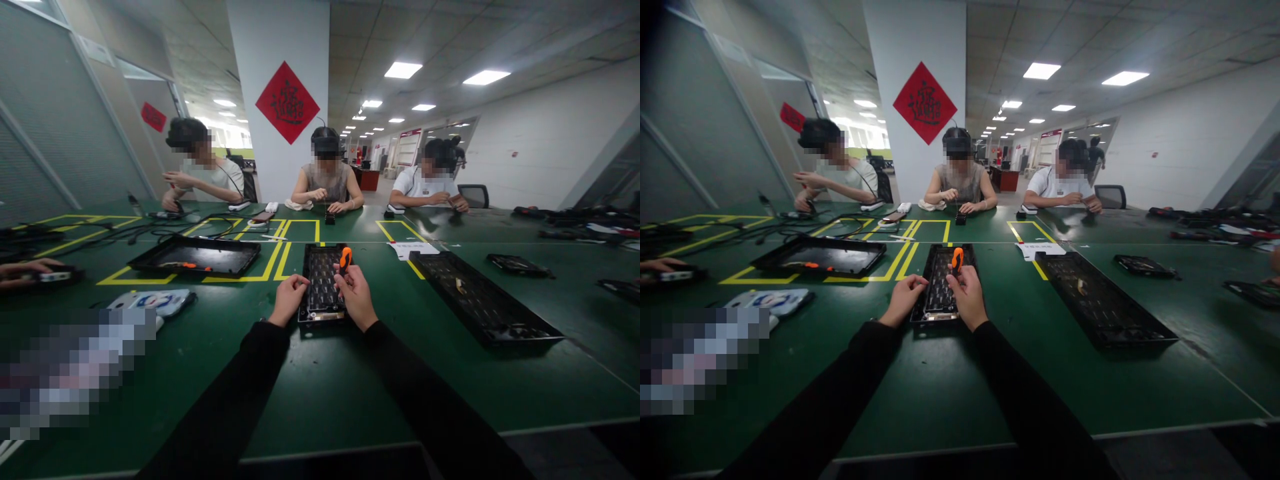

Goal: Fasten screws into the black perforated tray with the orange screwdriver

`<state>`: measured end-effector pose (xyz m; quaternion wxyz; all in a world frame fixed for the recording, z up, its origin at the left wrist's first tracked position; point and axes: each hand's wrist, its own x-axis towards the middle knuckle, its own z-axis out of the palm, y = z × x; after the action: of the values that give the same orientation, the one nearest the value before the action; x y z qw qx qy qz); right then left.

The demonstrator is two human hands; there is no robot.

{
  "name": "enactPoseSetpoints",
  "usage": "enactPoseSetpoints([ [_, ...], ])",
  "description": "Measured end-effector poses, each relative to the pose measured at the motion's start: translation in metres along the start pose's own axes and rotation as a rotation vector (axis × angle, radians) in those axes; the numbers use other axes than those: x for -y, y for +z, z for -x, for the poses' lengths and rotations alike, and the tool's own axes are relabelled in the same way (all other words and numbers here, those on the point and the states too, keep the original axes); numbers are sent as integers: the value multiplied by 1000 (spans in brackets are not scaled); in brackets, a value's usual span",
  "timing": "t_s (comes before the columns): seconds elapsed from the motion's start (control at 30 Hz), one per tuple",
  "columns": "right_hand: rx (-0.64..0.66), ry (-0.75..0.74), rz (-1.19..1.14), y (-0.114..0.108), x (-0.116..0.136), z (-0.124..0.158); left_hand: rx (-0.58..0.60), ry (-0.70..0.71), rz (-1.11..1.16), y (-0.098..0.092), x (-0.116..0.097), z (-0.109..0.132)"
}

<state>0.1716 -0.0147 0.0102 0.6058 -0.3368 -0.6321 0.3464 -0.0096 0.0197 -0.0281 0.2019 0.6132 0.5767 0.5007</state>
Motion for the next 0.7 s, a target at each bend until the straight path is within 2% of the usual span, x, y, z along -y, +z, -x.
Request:
enactPoseSetpoints([
  [0.1, -18, -44, 49, 0, -3, -1, 6, 4, -13, -1, 0, 0],
  [0.37, -9, 32, -144, 1, -3, -2, 2, -7, 11, 0, 0, 0],
  [0.7, 18, 61, -144, 1, -4, -2, 4, 1, 12, 0, 1, 1],
])
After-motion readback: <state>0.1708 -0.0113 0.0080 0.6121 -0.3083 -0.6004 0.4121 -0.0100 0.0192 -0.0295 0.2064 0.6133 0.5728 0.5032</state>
